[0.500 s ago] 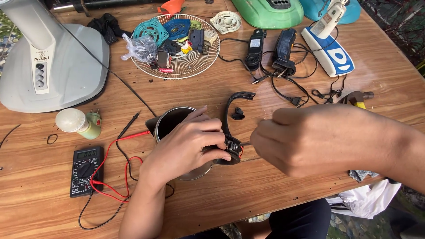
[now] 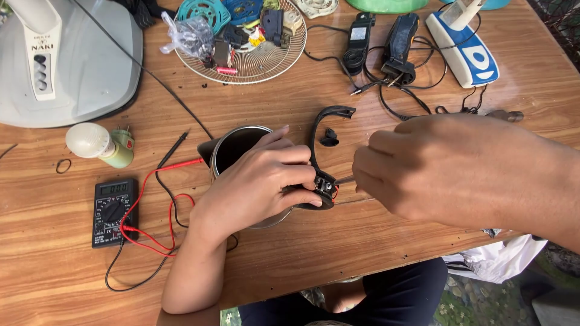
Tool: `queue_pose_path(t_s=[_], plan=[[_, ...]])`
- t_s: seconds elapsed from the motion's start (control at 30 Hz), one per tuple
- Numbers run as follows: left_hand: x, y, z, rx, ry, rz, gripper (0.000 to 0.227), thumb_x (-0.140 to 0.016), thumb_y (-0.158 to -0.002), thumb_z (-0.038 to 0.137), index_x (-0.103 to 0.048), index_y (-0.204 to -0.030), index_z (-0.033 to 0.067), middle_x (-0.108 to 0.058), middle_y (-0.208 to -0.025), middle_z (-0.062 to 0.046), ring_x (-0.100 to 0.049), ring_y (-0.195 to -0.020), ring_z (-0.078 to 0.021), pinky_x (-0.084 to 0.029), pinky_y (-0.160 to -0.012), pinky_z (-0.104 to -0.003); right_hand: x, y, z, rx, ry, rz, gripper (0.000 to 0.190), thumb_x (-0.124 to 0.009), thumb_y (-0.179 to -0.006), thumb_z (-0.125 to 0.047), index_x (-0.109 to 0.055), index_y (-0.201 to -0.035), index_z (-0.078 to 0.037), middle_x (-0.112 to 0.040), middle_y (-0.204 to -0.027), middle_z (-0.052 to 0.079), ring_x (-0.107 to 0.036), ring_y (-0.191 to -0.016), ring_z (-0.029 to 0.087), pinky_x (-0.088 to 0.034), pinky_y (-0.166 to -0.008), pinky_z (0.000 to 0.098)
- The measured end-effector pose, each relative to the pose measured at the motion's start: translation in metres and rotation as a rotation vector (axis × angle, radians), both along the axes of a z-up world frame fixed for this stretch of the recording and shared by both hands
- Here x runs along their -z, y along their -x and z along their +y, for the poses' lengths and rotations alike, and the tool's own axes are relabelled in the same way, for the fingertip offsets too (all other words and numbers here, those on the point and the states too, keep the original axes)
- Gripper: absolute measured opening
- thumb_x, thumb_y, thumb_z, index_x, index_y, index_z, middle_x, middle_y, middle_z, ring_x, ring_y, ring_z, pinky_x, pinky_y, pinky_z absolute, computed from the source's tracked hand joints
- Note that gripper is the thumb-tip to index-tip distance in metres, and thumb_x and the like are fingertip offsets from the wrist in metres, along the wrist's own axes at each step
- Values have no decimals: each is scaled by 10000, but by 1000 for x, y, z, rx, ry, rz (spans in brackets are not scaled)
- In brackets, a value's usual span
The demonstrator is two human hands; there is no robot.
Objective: Reassembling an electric kettle by attaching the handle and internal components using a screwdriver.
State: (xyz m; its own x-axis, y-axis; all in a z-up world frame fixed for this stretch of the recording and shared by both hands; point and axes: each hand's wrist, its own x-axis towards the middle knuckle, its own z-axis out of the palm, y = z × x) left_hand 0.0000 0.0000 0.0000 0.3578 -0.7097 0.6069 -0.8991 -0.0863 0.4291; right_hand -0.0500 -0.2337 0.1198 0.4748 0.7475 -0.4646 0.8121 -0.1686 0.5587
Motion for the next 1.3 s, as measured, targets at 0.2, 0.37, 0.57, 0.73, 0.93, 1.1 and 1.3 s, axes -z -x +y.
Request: queue_pose_path(t_s=[0.2,0.37,0.57,0.73,0.93,1.1,1.3], plan=[[2,0,0,6,16,-16,264,-836,-783,206,-626,-738,53,-557,-781,2,-480,-687,-204,-423,-941,-389,-1,-4,3,132,4,99,121,-697,-825,-20,-661,-920,-86,-666,-837,74,-682,-669,225,-625,-622,377],[2,0,0,-13,6,-4,241,-847,-762,196,-650,-739,59,-569,-791,12,-519,-690,-194,-424,-1028,-447,1,-3,3,190,102,124,94,-682,-856,-3,-661,-916,-73,-650,-883,87,-681,-704,235,-622,-648,375],[3,1,0,-21,-7,-9,238,-866,-738,183,-658,-727,68,-572,-825,12,-547,-720,-192,-424,-1025,-418,-5,-7,14,553,130,160,172,-660,-878,-170,-617,-1036,-223,-698,-975,-24,-768,-735,189,-673,-639,337],[2,3,0,-34,-2,-22,223,-856,-745,178,-662,-736,68,-548,-818,3,-547,-722,-207,-420,-1061,-432,-4,-2,20,568,202,121,134,-649,-885,-157,-622,-1009,-201,-688,-958,-32,-757,-742,192,-644,-698,361],[2,-4,-3,-6,25,-43,229,-821,-767,220,-641,-740,81,-613,-810,-1,-551,-742,-219,-434,-903,-376,-3,-4,19,-385,193,-135,137,-653,-809,1,-660,-690,-67,-667,-664,155,-558,-557,276,-419,-620,380],[4,-1,-3,-54,-15,26,215,-833,-736,237,-680,-727,86,-604,-801,19,-601,-748,-215,-411,-1153,-513,5,-9,14,-230,-20,-90,127,-653,-879,-73,-661,-754,-96,-683,-661,103,-592,-540,240,-459,-622,354],[2,1,-3,-46,0,19,231,-813,-763,230,-657,-712,67,-600,-760,19,-590,-726,-210,-430,-1128,-509,0,-6,28,-35,-53,-48,138,-625,-879,-132,-674,-755,-102,-712,-671,93,-644,-565,274,-485,-675,406]])
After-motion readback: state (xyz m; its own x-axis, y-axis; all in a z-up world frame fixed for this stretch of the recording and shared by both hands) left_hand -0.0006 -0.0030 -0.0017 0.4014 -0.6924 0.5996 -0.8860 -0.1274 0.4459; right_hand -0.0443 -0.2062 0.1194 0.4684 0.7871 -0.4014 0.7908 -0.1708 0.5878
